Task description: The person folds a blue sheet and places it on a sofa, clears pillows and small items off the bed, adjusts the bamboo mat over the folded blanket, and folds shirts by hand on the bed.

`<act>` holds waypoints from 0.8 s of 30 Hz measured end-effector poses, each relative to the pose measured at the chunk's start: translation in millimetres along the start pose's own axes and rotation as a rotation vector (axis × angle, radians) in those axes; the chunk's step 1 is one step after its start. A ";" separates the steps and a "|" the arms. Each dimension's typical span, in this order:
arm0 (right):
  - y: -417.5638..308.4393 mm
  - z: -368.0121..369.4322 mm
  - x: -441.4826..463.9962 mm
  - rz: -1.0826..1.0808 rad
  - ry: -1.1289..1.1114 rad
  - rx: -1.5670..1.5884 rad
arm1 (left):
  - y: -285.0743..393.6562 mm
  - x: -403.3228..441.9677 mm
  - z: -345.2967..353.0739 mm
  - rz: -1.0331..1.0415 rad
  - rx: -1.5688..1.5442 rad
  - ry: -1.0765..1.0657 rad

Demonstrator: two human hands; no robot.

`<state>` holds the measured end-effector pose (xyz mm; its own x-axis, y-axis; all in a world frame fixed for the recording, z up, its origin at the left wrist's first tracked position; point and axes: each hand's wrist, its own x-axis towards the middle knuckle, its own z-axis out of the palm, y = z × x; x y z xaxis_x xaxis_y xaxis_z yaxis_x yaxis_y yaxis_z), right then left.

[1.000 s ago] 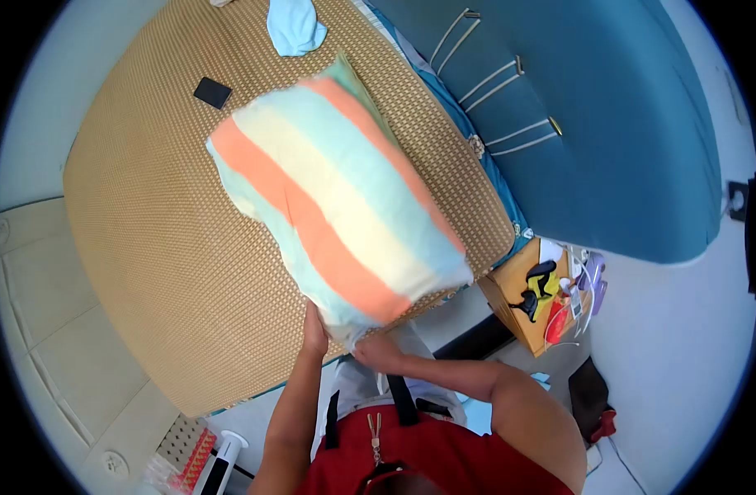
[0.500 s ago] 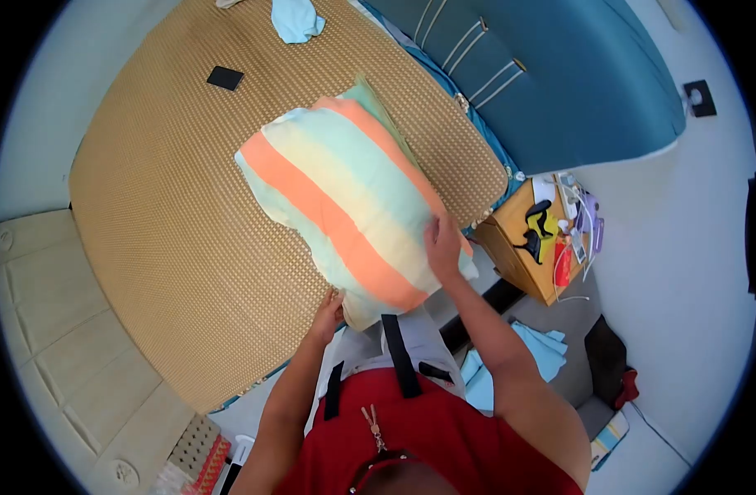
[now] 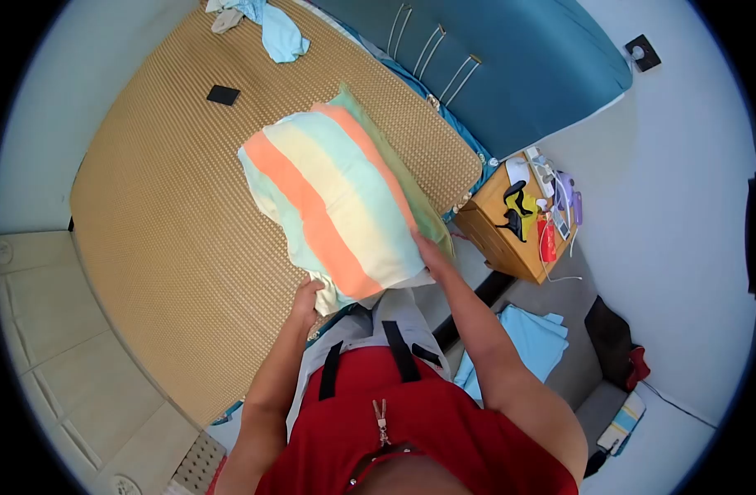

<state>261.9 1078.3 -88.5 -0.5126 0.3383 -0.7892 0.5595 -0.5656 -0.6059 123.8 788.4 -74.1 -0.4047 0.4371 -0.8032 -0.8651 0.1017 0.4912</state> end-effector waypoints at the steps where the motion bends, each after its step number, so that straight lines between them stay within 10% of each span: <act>1: -0.9 5.6 -2.6 0.012 -0.044 0.039 | 7.1 -3.6 -3.6 0.026 0.007 -0.019; 9: 21.4 48.4 -24.7 0.006 -0.163 0.301 | 7.0 -5.6 -50.9 0.131 0.314 0.058; 15: -66.1 95.9 -113.2 -0.703 0.079 -0.446 | -17.7 -10.6 -64.2 0.004 0.611 0.380; 20: -54.5 41.2 -84.1 -0.764 0.303 -0.971 | -19.0 -2.3 -62.0 0.103 0.525 0.283; 24: -63.2 75.0 -125.7 -0.973 0.166 -0.949 | 6.1 -6.9 -43.6 0.582 0.925 0.439</act>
<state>242.1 1015.1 56.5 -0.9060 0.4224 0.0292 0.2832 0.6558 -0.6998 108.4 747.0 -80.2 -0.8911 0.3054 -0.3357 -0.0448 0.6769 0.7347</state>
